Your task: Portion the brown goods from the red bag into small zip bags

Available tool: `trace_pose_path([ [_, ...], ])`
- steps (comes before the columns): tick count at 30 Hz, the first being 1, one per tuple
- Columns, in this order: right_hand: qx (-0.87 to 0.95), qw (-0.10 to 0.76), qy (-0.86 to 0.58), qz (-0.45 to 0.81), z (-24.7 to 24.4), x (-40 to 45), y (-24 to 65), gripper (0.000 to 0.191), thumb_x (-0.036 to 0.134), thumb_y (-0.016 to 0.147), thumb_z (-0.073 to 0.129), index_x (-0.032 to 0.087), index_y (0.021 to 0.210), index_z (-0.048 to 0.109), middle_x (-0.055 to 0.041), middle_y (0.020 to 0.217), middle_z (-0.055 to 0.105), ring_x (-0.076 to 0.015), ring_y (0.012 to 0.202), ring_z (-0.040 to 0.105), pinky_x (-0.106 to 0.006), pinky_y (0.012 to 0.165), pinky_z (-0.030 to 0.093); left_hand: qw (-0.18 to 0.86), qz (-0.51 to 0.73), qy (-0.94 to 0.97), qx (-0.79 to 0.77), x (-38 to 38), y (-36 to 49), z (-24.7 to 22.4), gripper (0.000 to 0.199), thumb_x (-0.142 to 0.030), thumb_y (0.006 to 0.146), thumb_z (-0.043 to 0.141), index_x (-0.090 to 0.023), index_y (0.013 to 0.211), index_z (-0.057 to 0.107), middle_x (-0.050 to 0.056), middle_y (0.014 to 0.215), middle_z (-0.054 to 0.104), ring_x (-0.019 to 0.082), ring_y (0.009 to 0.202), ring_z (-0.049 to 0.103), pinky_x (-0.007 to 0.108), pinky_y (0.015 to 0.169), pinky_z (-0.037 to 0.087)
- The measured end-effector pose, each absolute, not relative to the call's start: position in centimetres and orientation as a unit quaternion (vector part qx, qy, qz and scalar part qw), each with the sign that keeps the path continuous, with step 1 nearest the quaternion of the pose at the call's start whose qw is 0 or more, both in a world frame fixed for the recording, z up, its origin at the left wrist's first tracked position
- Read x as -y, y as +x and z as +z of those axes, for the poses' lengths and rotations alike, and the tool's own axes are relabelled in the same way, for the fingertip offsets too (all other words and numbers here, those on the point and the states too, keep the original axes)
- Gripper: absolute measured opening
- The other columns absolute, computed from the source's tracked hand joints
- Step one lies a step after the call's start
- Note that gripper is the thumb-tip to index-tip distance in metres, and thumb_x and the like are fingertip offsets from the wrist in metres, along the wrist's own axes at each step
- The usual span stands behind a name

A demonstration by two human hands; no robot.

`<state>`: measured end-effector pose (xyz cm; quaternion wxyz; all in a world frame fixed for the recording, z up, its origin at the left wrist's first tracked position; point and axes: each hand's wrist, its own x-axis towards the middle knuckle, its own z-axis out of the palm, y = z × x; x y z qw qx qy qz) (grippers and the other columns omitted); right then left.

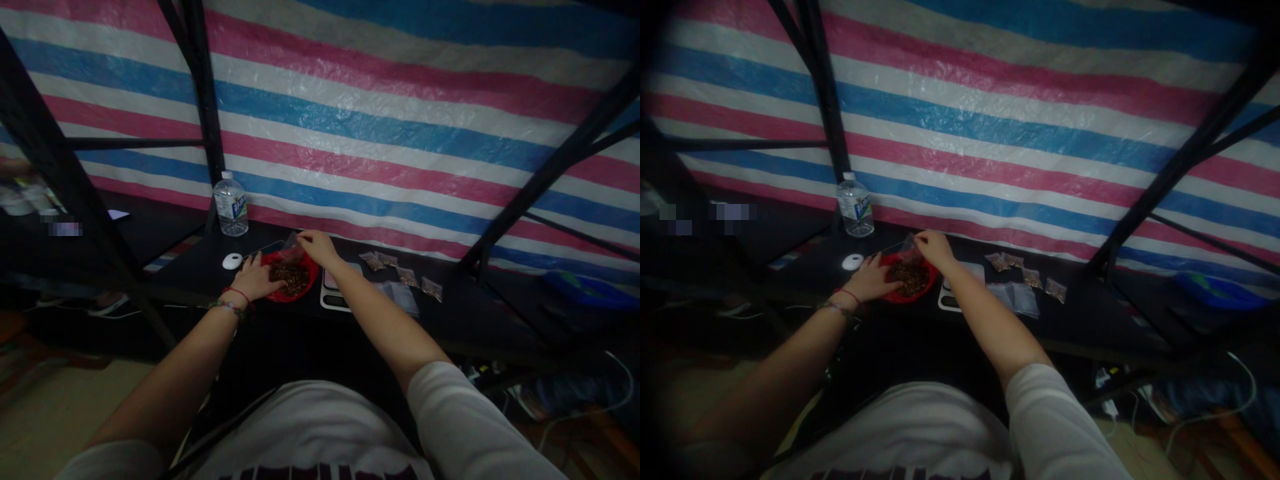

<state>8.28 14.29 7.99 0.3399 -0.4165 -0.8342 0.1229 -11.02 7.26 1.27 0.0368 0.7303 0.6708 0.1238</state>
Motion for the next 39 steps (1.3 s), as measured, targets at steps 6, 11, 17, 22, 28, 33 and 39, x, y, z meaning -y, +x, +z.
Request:
trace_pose_path([
  [6,0.836,0.357,-0.403,0.109,8.5,-13.6,7.7,0.022,0.024,0.088,0.055,0.017,0.096,0.075,-0.0082,0.098,0.072,-0.0215,0.094,0.064,-0.032,0.086,0.045,0.002,0.209,0.758,-0.617,-7.8,-11.1,1.4,0.063,-0.049,0.077,0.056,-0.009,0.125,0.055,0.019,0.129,0.056,0.033,0.124,0.049,0.041,0.105,0.036],
  [11,0.844,0.342,-0.402,0.095,8.0,-13.3,7.8,0.02,0.021,0.086,0.057,0.017,0.094,0.075,-0.008,0.099,0.072,-0.0207,0.095,0.064,-0.031,0.088,0.045,-0.036,0.25,0.743,-0.619,-8.1,-10.8,1.3,0.064,-0.044,0.079,0.053,-0.005,0.13,0.049,0.021,0.14,0.046,0.032,0.133,0.039,0.04,0.11,0.03],
  [17,0.798,0.383,-0.436,0.161,7.8,-13.4,9.6,0.019,0.024,0.084,0.057,0.018,0.089,0.075,-0.0061,0.093,0.073,-0.0205,0.091,0.065,-0.031,0.084,0.046,-0.075,0.257,0.734,-0.624,-6.6,-8.9,2.0,0.062,-0.04,0.079,0.053,-0.01,0.133,0.048,0.017,0.145,0.043,0.035,0.13,0.038,0.047,0.106,0.03],
  [22,0.694,0.472,-0.45,0.305,7.7,-12.6,13.1,0.016,0.025,0.076,0.059,0.017,0.087,0.068,-0.0033,0.083,0.069,-0.0171,0.077,0.063,-0.03,0.072,0.049,-0.069,0.218,0.782,-0.579,-5.4,-7.1,2.8,0.038,-0.03,0.085,0.044,-0.019,0.114,0.064,0.011,0.119,0.064,0.029,0.111,0.055,0.045,0.098,0.036],
  [28,0.513,0.595,-0.415,0.459,7.6,-9.5,19.2,0.026,0.024,0.058,0.066,0.021,0.081,0.054,0.0073,0.062,0.054,-0.0113,0.057,0.055,-0.023,0.057,0.046,-0.11,0.161,0.729,-0.656,-6.0,-9.5,3.7,0.04,-0.035,0.085,0.04,-0.014,0.099,0.071,0.016,0.105,0.067,0.032,0.098,0.06,0.042,0.086,0.042],
  [33,0.44,0.645,-0.431,0.453,6.3,-7.4,25.5,0.033,0.023,0.055,0.065,0.019,0.088,0.063,0.0049,0.065,0.059,-0.0103,0.056,0.054,-0.022,0.053,0.042,-0.083,0.086,0.731,-0.672,-6.1,-10.2,3.9,0.043,-0.045,0.082,0.042,-0.016,0.09,0.072,0.016,0.103,0.068,0.032,0.098,0.06,0.04,0.083,0.043],
  [39,0.398,0.663,-0.533,0.344,3.6,-5.9,34.7,0.033,0.031,0.056,0.069,0.013,0.084,0.068,0.0014,0.059,0.059,-0.0089,0.049,0.047,-0.02,0.043,0.032,-0.053,0.056,0.708,-0.702,-5.9,-9.0,3.5,0.038,-0.041,0.081,0.044,-0.024,0.103,0.07,0.012,0.102,0.07,0.035,0.104,0.056,0.045,0.082,0.042],
])
